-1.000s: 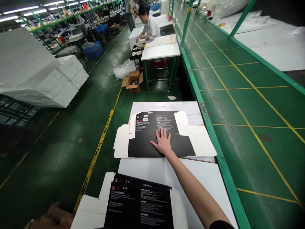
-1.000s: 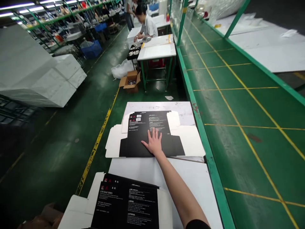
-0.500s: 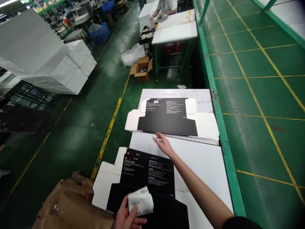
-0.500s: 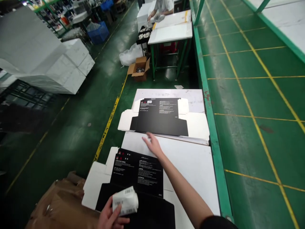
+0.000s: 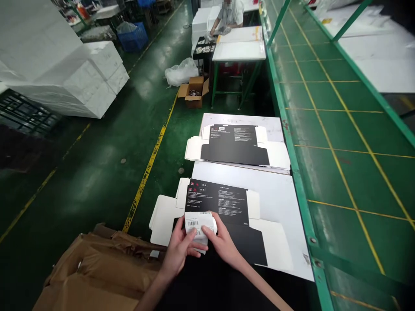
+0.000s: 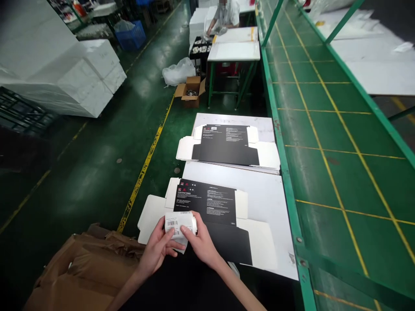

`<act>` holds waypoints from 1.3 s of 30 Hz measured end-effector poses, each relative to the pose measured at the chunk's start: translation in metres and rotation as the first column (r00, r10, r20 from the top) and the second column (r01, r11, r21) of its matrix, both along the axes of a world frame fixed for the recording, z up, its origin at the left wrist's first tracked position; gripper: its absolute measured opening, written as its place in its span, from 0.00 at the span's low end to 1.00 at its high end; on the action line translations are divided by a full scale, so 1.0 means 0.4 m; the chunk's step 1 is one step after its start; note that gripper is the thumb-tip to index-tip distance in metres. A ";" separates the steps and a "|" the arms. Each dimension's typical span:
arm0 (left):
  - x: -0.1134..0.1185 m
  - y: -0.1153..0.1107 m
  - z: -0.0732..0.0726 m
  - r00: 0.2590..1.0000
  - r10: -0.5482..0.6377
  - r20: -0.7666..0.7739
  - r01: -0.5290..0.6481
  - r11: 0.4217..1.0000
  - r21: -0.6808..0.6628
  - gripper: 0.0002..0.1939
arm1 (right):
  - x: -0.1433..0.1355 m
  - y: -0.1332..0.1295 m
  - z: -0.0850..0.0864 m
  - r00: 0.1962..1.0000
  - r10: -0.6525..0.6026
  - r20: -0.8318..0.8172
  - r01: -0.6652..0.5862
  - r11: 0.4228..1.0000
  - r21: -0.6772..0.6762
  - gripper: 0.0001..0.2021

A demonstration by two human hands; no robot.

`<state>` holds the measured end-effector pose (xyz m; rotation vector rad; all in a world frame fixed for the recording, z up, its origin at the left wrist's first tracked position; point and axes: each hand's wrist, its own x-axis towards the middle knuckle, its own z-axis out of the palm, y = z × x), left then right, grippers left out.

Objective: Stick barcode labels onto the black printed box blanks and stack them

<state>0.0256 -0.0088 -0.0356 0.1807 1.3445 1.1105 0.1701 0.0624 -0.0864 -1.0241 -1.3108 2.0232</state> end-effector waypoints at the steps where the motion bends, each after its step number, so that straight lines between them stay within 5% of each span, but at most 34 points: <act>1: -0.013 -0.017 0.004 1.000 -0.026 -0.003 0.026 0.999 0.040 0.45 | -0.012 -0.016 0.013 1.000 -0.014 0.002 0.014 0.999 0.030 0.21; 4: -0.049 -0.061 0.005 0.995 -0.101 0.021 0.097 0.985 0.143 0.48 | -0.032 -0.057 0.051 1.000 0.004 0.001 -0.004 0.991 0.133 0.23; 8: -0.090 -0.091 0.007 0.989 -0.144 0.019 0.133 0.953 0.274 0.40 | -0.039 -0.084 0.092 0.995 0.095 0.018 -0.096 0.955 0.281 0.26; 14: -0.114 -0.118 0.057 0.991 -0.068 -0.118 0.110 0.909 0.401 0.27 | -0.041 -0.081 0.173 0.978 0.160 0.136 -0.206 0.854 0.477 0.31; 19: -0.127 -0.145 0.087 0.979 0.029 -0.201 0.073 0.873 0.482 0.27 | -0.030 -0.044 0.275 0.961 0.224 0.160 -0.273 0.700 0.660 0.37; 23: -0.148 -0.159 0.089 0.943 0.078 -0.325 0.106 0.851 0.514 0.27 | -0.024 -0.019 0.359 0.954 0.100 0.283 -0.294 0.497 0.816 0.21; 26: -0.162 -0.163 0.083 0.896 0.094 -0.434 0.166 0.835 0.525 0.26 | -0.027 -0.009 0.398 0.929 0.111 0.353 -0.367 0.400 0.840 0.17; 32: -0.169 -0.163 0.065 0.884 0.061 -0.463 0.212 0.831 0.515 0.26 | -0.036 -0.001 0.409 0.920 0.134 0.369 -0.392 0.303 0.868 0.16; 39: -0.160 -0.157 0.063 0.896 0.040 -0.443 0.191 0.865 0.464 0.27 | -0.036 -0.010 0.380 0.930 0.105 0.351 -0.366 0.319 0.874 0.15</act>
